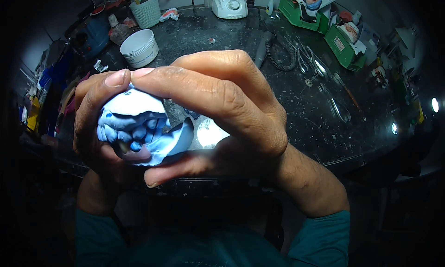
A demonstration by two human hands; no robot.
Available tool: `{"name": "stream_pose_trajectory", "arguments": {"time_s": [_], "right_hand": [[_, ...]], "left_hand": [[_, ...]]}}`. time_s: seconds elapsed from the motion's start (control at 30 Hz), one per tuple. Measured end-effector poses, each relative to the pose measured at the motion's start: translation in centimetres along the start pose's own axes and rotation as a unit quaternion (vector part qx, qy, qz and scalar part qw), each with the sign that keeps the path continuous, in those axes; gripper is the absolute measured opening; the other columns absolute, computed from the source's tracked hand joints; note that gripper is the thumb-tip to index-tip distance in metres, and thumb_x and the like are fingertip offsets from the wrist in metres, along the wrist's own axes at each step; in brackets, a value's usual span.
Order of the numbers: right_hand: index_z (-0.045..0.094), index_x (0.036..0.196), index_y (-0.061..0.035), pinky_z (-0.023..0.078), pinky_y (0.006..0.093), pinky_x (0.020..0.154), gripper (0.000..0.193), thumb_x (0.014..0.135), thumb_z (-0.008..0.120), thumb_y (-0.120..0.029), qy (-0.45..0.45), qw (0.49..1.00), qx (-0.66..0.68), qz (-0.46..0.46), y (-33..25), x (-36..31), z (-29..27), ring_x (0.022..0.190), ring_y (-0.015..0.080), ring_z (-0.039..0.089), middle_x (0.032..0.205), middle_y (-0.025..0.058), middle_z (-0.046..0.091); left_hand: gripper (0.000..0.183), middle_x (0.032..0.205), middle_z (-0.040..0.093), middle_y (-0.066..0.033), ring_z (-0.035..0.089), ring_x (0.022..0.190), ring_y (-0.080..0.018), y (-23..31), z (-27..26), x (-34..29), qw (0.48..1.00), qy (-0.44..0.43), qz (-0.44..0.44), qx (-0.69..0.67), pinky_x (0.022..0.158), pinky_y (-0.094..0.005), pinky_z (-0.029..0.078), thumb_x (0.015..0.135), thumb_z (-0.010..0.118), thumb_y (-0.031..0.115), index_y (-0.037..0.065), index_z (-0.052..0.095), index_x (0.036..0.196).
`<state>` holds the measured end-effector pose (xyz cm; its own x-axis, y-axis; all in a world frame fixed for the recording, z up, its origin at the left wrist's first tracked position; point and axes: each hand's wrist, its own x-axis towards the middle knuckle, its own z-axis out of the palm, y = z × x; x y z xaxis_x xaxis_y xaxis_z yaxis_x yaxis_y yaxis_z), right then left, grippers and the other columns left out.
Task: The person uses a rotary tool to grind and shape a blue dental mold, then inspects the object by turning it over. They proceed to handle pink dental molds and various tools, organizing them on the workbench and placing some into a white container.
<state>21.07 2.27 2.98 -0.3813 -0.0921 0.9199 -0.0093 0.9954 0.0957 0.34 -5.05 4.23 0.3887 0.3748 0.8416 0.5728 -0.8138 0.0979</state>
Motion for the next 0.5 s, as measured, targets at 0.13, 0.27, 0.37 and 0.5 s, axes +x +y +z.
{"name": "stream_pose_trajectory", "arguments": {"time_s": [0.13, 0.27, 0.37, 0.5], "right_hand": [[0.059, 0.123, 0.0100, 0.057, 0.0325, 0.082, 0.100, 0.074, 0.072, -0.075, 0.009, 1.000, -0.013, -0.017, 0.14, 0.10, 0.19, 0.100, 0.0258, 0.064, 0.114, 0.0208, 0.065], [0.058, 0.125, 0.0107, 0.057, 0.0327, 0.081, 0.097, 0.079, 0.065, -0.075, 0.005, 1.000, -0.010, -0.014, 0.30, 0.05, 0.41, 0.100, 0.0261, 0.065, 0.114, 0.0223, 0.065], [0.058, 0.128, 0.0118, 0.057, 0.0326, 0.079, 0.097, 0.084, 0.061, -0.074, -0.016, 1.000, 0.010, 0.013, 0.30, -0.06, 0.13, 0.098, 0.0261, 0.065, 0.113, 0.0236, 0.063], [0.058, 0.128, 0.0127, 0.055, 0.0344, 0.081, 0.097, 0.085, 0.060, -0.074, -0.042, 0.997, 0.017, 0.056, -0.42, -0.18, 0.03, 0.099, 0.0261, 0.065, 0.113, 0.0228, 0.062]], "left_hand": [[0.064, 0.115, 0.063, -0.0199, 0.067, 0.101, -0.0281, -0.30, 0.10, 0.07, 1.000, 0.009, 0.017, 0.003, 0.086, -0.0403, 0.059, 0.090, 0.074, 0.040, 0.000, 0.053, 0.136], [0.071, 0.115, 0.063, -0.0198, 0.066, 0.104, -0.0273, -0.15, -0.25, 0.10, 1.000, 0.001, 0.005, -0.008, 0.086, -0.0384, 0.058, 0.083, 0.080, 0.040, 0.000, 0.055, 0.136], [0.075, 0.115, 0.062, -0.0191, 0.065, 0.103, -0.0264, -0.18, -0.49, 0.00, 1.000, 0.000, 0.018, 0.006, 0.085, -0.0368, 0.057, 0.078, 0.086, 0.038, 0.000, 0.056, 0.136], [0.077, 0.114, 0.061, -0.0180, 0.064, 0.098, -0.0239, -0.02, -0.73, -0.15, 1.000, -0.007, 0.011, 0.017, 0.082, -0.0347, 0.056, 0.074, 0.089, 0.033, 0.001, 0.057, 0.136]]}}
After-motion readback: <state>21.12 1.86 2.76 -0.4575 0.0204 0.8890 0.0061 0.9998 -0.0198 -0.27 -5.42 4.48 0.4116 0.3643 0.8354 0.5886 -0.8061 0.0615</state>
